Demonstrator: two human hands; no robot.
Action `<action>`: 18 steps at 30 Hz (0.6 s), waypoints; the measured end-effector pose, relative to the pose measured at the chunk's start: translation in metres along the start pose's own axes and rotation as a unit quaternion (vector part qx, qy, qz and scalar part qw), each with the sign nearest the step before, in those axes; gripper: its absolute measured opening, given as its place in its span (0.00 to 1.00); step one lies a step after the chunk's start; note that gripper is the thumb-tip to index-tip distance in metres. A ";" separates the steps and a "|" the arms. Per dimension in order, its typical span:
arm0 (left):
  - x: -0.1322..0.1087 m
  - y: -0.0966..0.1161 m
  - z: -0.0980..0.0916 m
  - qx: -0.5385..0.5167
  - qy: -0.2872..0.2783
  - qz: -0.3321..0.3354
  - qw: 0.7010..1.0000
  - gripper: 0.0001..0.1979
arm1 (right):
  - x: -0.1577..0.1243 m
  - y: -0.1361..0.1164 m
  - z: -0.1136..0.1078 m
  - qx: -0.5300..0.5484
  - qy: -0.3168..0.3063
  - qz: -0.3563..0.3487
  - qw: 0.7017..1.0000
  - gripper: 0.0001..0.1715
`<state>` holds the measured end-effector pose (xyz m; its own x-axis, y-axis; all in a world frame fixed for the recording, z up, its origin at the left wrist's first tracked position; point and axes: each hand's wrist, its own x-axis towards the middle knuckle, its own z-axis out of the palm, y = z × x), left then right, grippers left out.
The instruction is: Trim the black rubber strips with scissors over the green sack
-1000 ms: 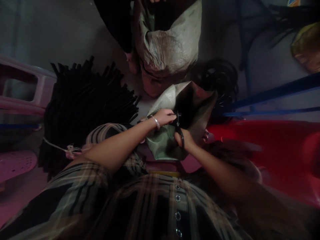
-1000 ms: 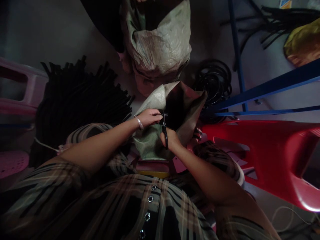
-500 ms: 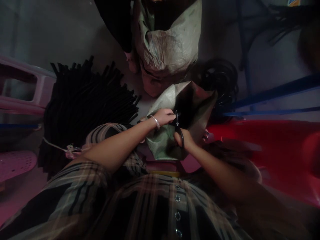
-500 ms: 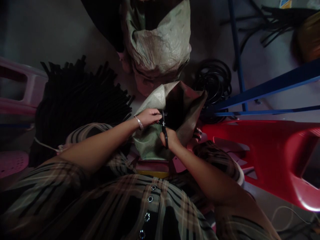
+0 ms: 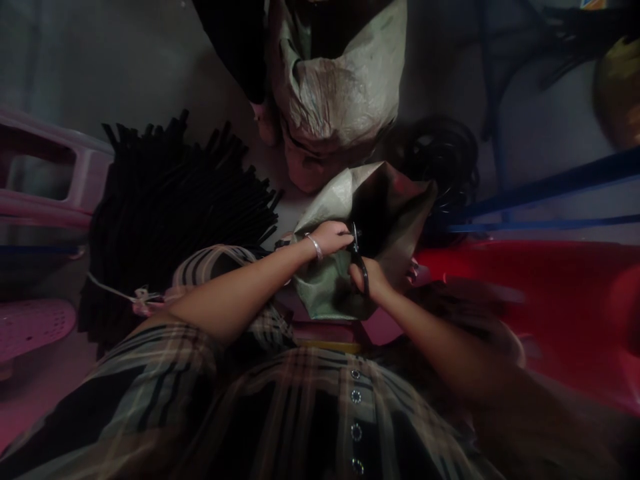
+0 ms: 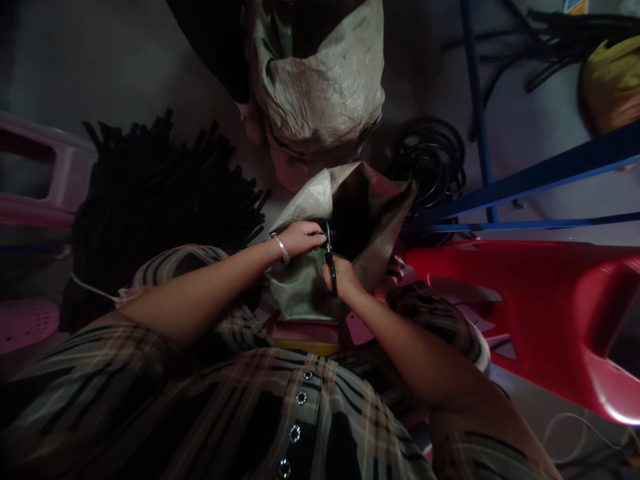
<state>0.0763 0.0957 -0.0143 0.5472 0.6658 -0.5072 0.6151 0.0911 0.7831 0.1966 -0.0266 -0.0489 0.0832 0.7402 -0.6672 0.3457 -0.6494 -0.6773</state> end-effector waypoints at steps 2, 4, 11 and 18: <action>0.001 -0.001 0.000 -0.024 -0.008 -0.017 1.000 0.07 | 0.001 0.000 0.001 0.021 -0.004 0.011 1.000 0.04; 0.001 -0.001 -0.002 -0.054 -0.018 -0.035 0.998 0.05 | 0.002 0.001 0.002 0.039 -0.002 0.024 0.999 0.03; 0.002 0.005 -0.011 -0.102 -0.029 -0.053 0.993 0.05 | 0.004 0.000 -0.002 0.022 0.001 0.014 1.000 0.03; 0.003 0.009 -0.015 -0.150 0.014 -0.068 0.986 0.14 | -0.006 -0.017 -0.008 -0.101 0.017 -0.064 0.993 0.05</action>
<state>0.0753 0.1097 -0.0038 0.4531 0.6520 -0.6080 0.4842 0.3927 0.7819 0.1981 -0.0188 -0.0310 0.0570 0.8215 -0.5673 0.5354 -0.5047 -0.6772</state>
